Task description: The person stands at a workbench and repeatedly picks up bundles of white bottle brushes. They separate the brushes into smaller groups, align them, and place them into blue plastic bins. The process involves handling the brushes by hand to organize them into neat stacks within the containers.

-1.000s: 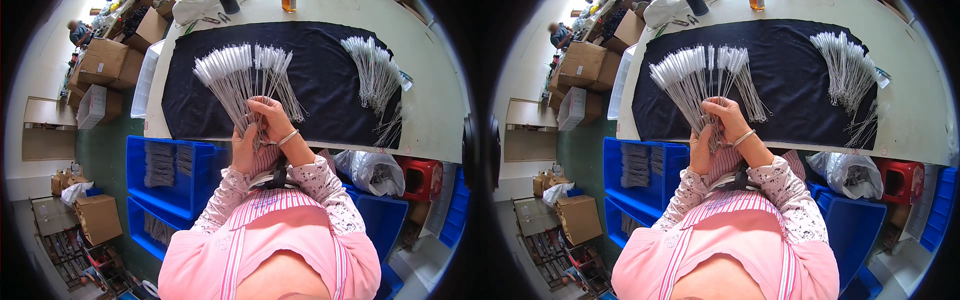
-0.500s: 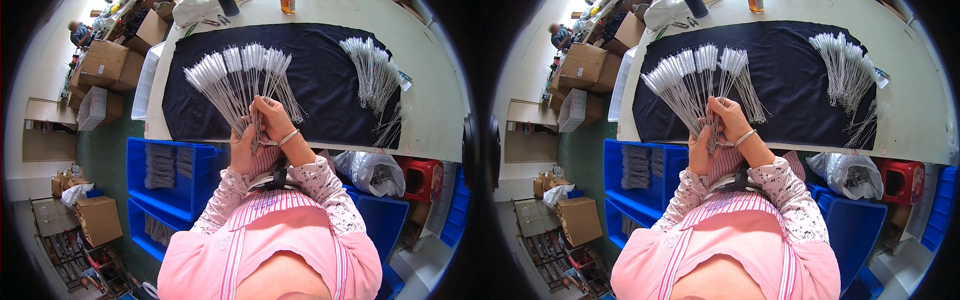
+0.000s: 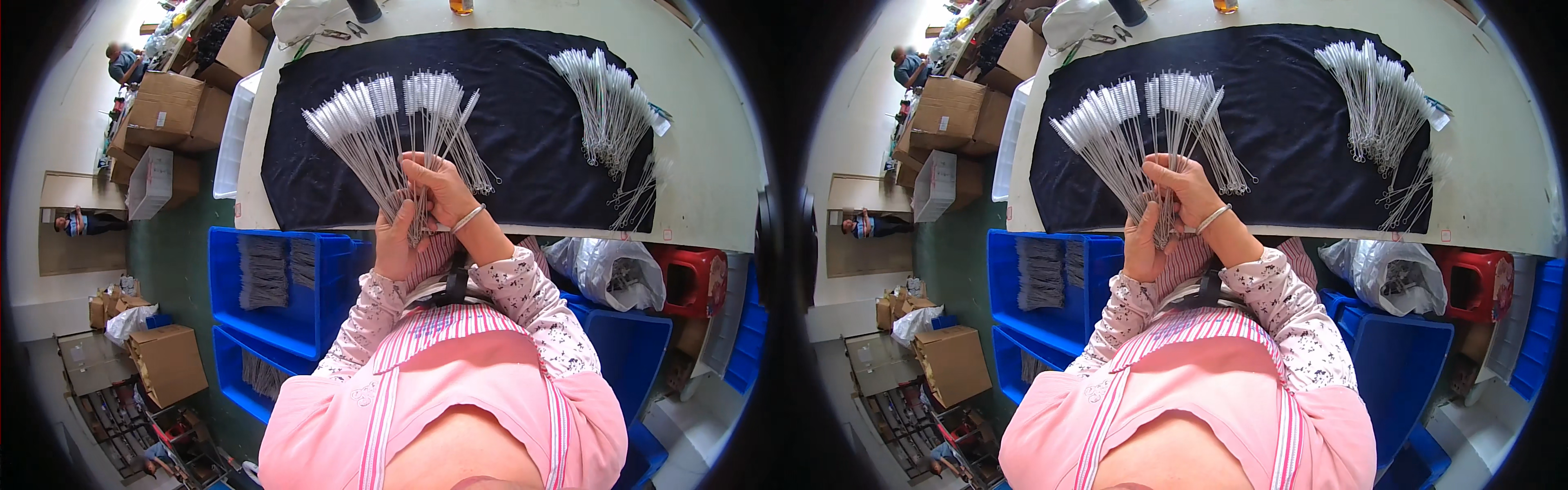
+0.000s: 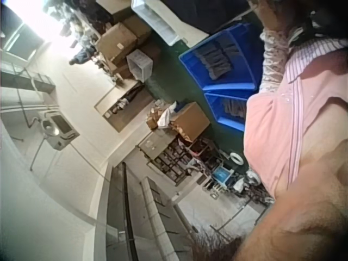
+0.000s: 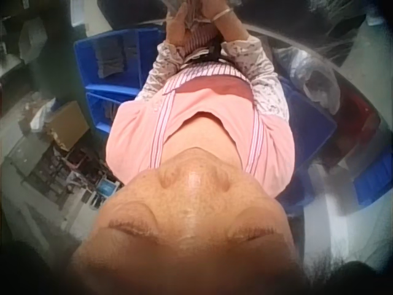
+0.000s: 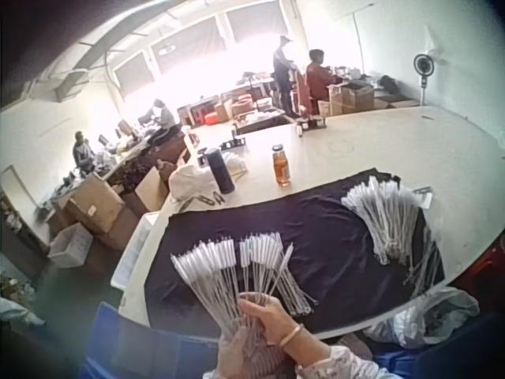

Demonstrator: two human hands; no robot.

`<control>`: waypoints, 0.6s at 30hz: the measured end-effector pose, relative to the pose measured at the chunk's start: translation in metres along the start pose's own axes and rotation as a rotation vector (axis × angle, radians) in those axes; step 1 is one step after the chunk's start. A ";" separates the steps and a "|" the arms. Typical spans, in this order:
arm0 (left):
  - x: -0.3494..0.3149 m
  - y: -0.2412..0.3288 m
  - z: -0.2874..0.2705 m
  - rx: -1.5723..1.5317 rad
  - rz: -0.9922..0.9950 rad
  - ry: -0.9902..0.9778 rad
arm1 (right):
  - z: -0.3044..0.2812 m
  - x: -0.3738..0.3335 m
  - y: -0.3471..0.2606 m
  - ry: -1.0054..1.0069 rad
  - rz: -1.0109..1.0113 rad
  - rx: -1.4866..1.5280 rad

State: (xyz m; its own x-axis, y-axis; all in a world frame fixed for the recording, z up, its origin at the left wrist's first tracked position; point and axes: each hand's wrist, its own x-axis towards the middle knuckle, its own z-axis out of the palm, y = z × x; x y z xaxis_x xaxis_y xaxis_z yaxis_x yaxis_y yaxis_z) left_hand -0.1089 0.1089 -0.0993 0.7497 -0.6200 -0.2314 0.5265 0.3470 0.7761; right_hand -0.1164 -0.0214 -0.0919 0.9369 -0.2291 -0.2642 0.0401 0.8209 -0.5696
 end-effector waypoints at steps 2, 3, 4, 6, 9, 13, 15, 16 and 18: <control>0.000 -0.003 -0.002 0.022 -0.004 0.002 | -0.004 0.002 0.002 0.031 0.024 -0.003; 0.001 -0.003 -0.001 0.022 -0.003 0.003 | -0.006 0.002 0.002 0.019 0.031 0.015; 0.001 -0.003 0.000 0.023 -0.002 0.004 | -0.009 0.003 0.002 0.007 0.038 0.033; 0.001 -0.003 0.001 0.022 -0.001 0.013 | -0.013 0.005 0.002 0.001 0.042 0.059; 0.001 -0.004 0.002 0.026 0.000 0.026 | -0.018 0.007 0.002 -0.005 0.032 0.066; 0.002 -0.005 0.003 0.050 0.003 0.032 | -0.020 0.006 0.002 -0.032 0.012 0.040; 0.002 -0.005 0.003 0.062 -0.005 0.028 | -0.014 0.004 -0.001 -0.001 -0.001 0.044; 0.002 -0.005 0.002 0.068 -0.011 0.020 | -0.008 0.001 -0.003 0.024 -0.007 0.052; 0.002 -0.005 0.001 0.071 -0.022 0.013 | -0.005 0.000 -0.005 0.048 -0.011 0.035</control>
State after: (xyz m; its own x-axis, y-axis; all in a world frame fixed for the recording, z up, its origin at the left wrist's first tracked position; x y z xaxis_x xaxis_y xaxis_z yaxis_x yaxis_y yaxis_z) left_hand -0.1105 0.1057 -0.1033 0.7432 -0.6181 -0.2561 0.5138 0.2820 0.8102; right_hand -0.1187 -0.0279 -0.0935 0.9185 -0.2628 -0.2956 0.0635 0.8356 -0.5456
